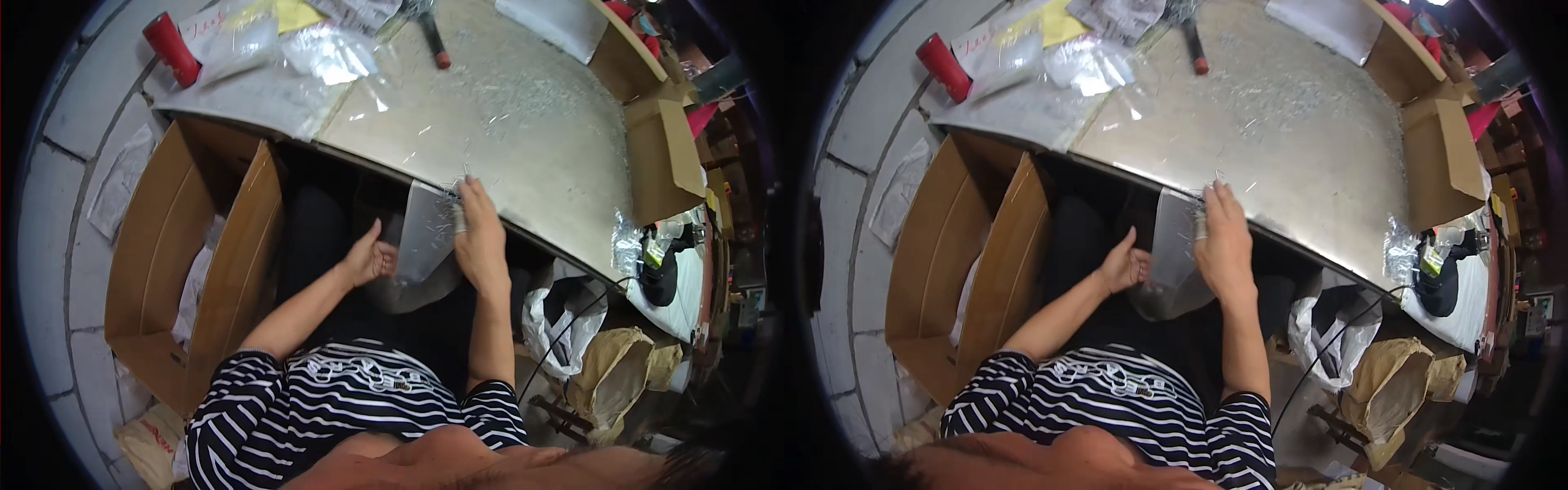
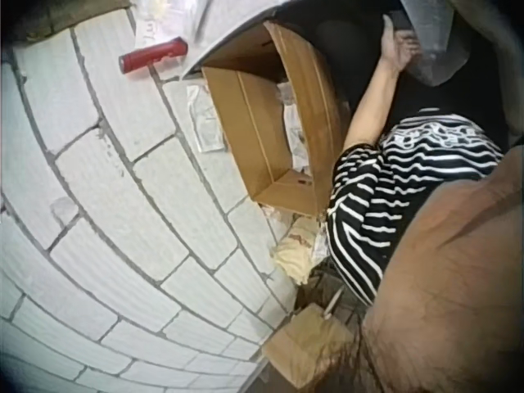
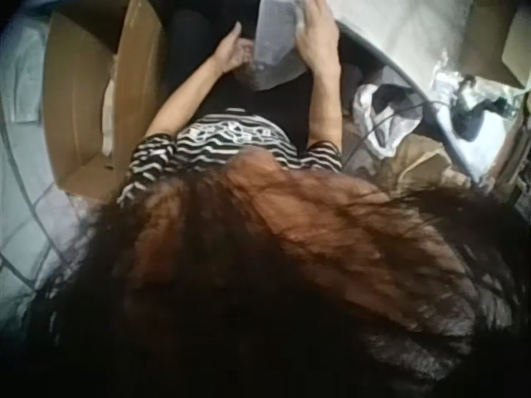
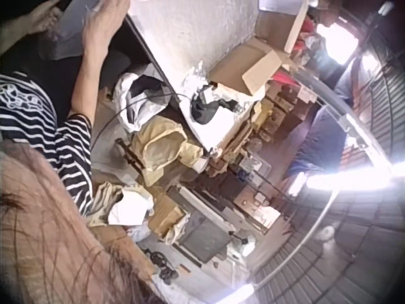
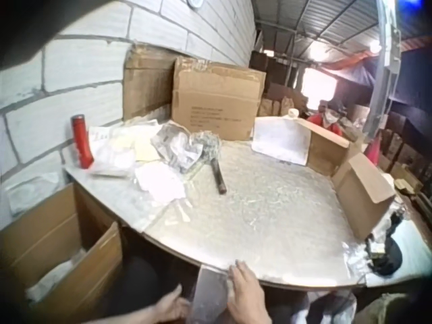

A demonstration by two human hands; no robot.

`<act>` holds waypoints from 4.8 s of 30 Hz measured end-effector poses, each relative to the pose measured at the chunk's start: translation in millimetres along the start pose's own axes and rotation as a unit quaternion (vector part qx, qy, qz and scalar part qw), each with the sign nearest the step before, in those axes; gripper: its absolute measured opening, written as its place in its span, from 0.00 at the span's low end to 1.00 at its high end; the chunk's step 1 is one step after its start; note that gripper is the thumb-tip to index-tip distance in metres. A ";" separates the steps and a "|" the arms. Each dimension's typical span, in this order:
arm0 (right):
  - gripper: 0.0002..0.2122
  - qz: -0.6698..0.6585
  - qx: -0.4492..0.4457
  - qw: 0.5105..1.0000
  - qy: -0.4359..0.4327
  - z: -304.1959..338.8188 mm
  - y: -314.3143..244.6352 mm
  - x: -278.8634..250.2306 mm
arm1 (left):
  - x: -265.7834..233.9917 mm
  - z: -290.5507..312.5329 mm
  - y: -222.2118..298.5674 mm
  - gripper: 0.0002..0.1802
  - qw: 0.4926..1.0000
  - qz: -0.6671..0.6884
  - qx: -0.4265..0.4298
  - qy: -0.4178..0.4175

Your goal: Packing small metal components into plastic bags and organizing them into a cardboard shipping box.

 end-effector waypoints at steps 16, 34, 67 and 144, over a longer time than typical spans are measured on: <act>0.14 -0.096 0.014 0.989 0.113 58.7 28.2 -13.0 | 47.5 -4.6 -20.7 0.35 0.972 -0.227 -0.036 0.043; 0.20 -0.042 -0.050 0.998 -0.024 65.4 3.9 23.1 | 36.1 6.3 -16.4 0.27 0.936 -0.321 -0.080 0.116; 0.19 0.340 0.223 0.876 0.258 6.7 275.8 -225.5 | 156.9 -31.3 51.8 0.12 0.854 -0.479 0.061 0.193; 0.07 -0.120 0.040 0.979 -0.157 57.6 72.5 51.3 | 80.0 -1.6 24.0 0.17 0.637 -0.722 -0.070 0.261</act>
Point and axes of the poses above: each hand's wrist, its own z-axis away from the middle knuckle, its own x-axis out of the palm, y = z × x, the point moved 4 cm from there along -z, towards the middle knuckle, and after that the axes turned 11 degrees about -y, right-handed, at the moved point
